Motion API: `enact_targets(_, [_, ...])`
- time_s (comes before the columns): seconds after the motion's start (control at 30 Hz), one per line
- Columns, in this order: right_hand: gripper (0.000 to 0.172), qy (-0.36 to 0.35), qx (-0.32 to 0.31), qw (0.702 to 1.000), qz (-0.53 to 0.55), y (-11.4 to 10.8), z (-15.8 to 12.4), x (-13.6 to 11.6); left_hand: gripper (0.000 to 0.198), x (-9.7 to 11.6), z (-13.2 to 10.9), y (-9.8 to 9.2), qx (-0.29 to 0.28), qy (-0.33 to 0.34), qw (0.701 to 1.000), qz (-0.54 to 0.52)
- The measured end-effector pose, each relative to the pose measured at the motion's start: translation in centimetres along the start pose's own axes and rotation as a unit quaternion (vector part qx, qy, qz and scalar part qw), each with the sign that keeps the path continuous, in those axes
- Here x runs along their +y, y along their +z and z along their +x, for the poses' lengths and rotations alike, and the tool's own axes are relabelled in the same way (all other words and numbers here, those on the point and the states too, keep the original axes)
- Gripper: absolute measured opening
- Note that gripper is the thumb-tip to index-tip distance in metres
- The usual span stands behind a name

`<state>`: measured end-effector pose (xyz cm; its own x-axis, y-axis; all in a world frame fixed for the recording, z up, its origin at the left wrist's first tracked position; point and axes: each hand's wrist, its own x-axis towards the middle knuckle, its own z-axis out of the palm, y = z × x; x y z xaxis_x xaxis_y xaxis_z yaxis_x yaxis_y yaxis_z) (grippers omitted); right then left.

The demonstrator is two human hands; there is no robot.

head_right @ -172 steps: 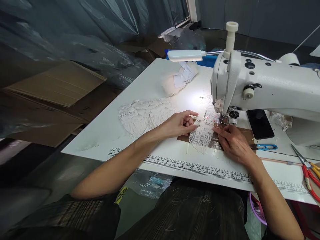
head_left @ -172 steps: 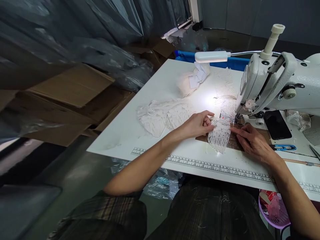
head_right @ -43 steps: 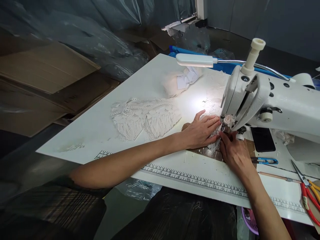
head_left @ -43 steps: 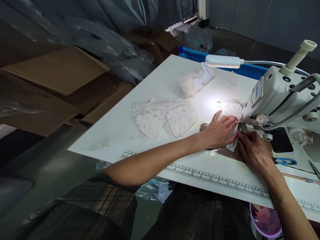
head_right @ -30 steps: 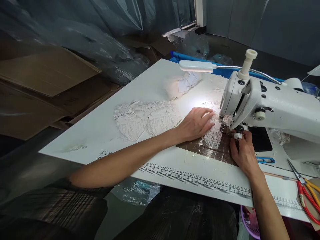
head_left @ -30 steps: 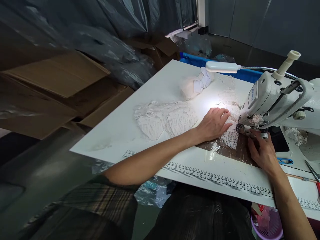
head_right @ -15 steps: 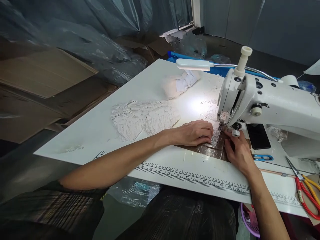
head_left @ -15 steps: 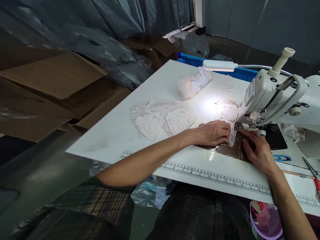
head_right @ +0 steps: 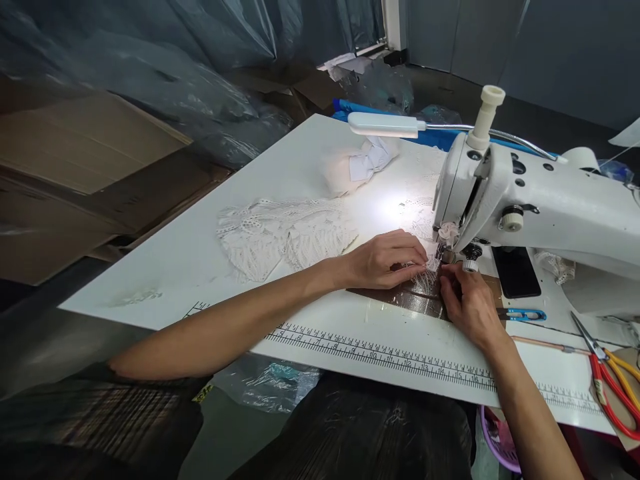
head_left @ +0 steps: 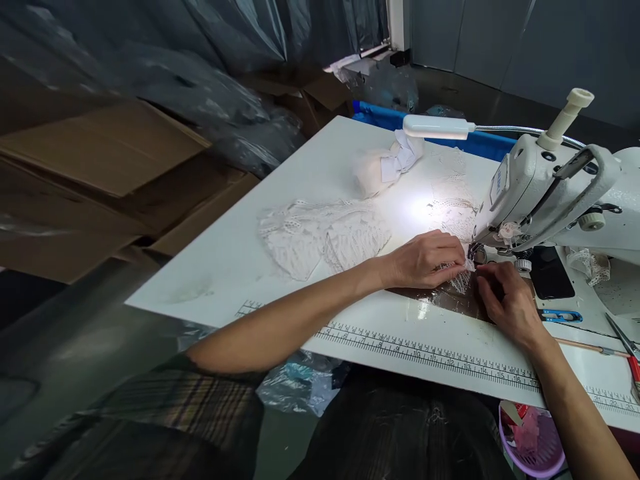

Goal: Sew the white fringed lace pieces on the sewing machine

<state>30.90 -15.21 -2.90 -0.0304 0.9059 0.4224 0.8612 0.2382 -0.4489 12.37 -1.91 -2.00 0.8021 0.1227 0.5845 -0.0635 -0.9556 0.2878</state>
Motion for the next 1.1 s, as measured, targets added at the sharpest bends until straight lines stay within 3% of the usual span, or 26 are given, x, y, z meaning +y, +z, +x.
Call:
enact_targets(0.13, [0.033,-0.054,-0.081,0.993,-0.063,-0.1,-0.4,0.1,0.025,0.0,0.2,-0.3,0.014,0.012,1.0,-0.013])
enact_targets(0.43, [0.033,-0.079,-0.149,0.985,-0.024,-0.8,-0.5,-0.2,0.029,0.0,-0.6,0.8,-0.113,0.033,0.992,0.05])
enact_targets(0.63, [0.033,-0.071,-0.144,0.987,0.01,-1.0,-0.5,-0.1,0.028,0.1,-0.6,0.7,-0.137,0.051,0.986,0.078])
enact_targets(0.8, [0.041,0.004,-0.053,0.999,0.0,-0.2,-0.8,1.0,0.029,0.1,-0.7,0.6,-0.131,0.065,0.985,0.089])
enact_targets(1.1, [0.041,-0.03,-0.076,0.995,-0.056,0.6,-0.9,1.6,0.035,0.5,-0.5,0.3,-0.135,0.091,0.979,0.126])
